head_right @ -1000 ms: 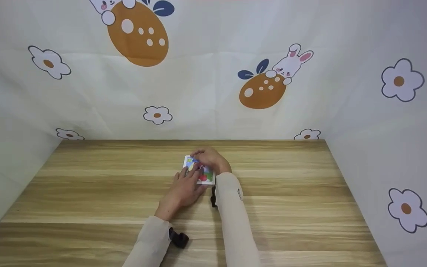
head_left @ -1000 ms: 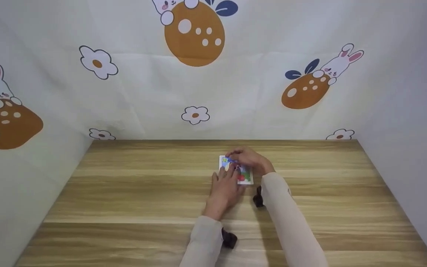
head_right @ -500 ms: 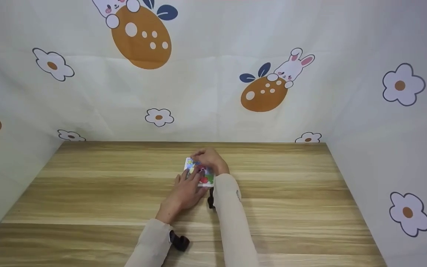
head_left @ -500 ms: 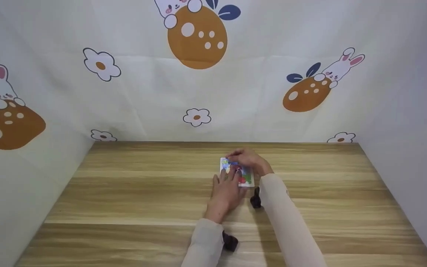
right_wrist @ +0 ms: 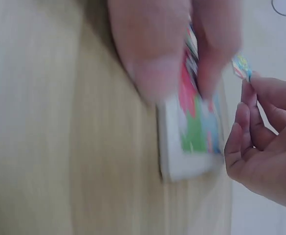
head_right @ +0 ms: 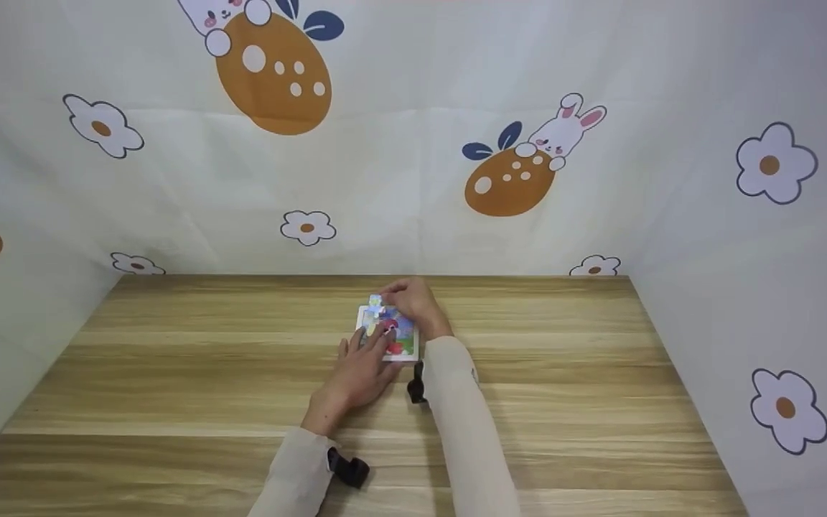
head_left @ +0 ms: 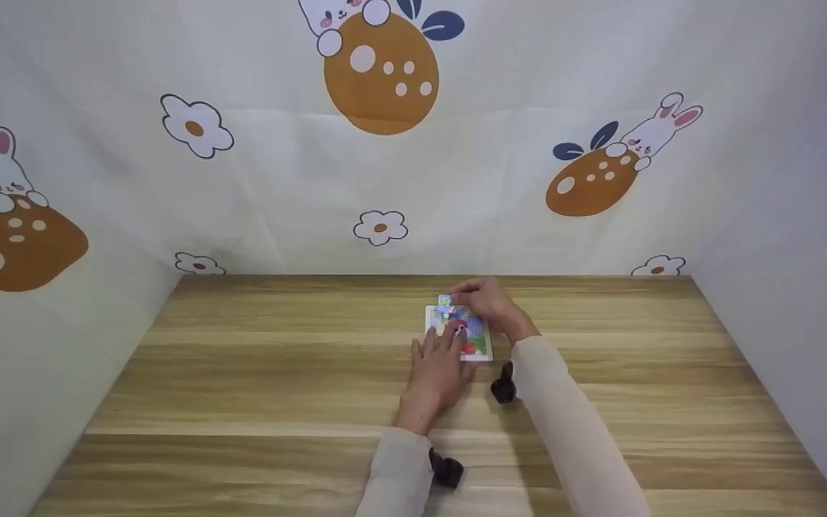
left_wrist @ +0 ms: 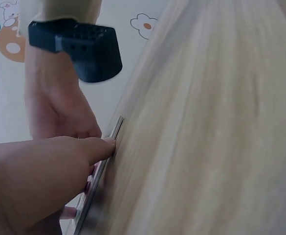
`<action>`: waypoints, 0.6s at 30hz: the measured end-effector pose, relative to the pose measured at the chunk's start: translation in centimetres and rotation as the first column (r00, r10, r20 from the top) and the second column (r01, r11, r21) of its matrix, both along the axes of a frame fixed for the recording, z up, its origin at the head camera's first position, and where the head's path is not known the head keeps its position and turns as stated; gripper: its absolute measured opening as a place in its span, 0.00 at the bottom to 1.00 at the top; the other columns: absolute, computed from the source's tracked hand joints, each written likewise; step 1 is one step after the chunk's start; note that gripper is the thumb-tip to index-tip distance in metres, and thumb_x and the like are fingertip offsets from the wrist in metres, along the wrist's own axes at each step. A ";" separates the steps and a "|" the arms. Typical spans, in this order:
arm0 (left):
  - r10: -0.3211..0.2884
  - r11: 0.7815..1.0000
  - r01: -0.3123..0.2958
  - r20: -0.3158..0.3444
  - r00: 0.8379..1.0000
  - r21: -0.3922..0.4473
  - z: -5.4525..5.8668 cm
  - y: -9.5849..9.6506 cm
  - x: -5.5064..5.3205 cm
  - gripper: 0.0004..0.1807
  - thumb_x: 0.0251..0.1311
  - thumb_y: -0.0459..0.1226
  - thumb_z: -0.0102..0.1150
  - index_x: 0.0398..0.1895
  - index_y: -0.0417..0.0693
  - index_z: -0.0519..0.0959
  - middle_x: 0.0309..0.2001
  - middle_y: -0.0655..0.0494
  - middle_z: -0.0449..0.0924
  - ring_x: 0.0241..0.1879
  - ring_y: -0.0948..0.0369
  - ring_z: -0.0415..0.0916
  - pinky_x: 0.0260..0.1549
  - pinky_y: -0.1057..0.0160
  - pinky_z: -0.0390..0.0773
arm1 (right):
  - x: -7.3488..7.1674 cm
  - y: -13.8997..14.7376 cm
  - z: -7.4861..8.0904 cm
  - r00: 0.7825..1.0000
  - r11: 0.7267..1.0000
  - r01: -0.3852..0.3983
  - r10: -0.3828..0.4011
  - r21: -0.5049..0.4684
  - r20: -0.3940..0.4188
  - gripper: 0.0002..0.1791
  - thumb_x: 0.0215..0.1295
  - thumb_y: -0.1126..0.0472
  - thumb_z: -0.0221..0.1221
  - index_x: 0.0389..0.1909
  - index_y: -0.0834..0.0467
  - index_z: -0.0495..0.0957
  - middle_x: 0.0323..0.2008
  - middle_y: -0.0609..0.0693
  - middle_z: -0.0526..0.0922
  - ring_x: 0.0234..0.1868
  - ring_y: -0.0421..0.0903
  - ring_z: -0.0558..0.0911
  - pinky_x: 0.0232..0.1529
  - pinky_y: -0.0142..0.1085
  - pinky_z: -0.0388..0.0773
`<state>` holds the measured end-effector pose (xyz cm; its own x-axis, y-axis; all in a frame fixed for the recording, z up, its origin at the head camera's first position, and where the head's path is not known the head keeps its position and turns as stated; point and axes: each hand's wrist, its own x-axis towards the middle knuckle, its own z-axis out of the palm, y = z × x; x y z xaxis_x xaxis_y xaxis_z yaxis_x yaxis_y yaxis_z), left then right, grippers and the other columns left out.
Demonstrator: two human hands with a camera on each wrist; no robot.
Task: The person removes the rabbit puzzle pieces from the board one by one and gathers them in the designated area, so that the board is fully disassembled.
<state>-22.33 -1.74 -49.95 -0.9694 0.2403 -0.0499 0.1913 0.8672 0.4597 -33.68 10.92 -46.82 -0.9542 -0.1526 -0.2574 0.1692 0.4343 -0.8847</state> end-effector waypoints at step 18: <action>0.011 1.000 -0.011 0.017 1.000 0.021 -0.2 0.3 -0.2 0.33 0.74 0.49 0.50 0.77 0.47 0.60 0.80 0.49 0.51 0.80 0.40 0.44 0.74 0.31 0.43 | 0.7 10.1 1.1 0.999 0.991 -0.013 0.018 0.135 -0.035 0.13 0.72 0.60 0.58 0.52 0.58 0.84 0.54 0.55 0.83 0.49 0.48 0.75 0.54 0.39 0.73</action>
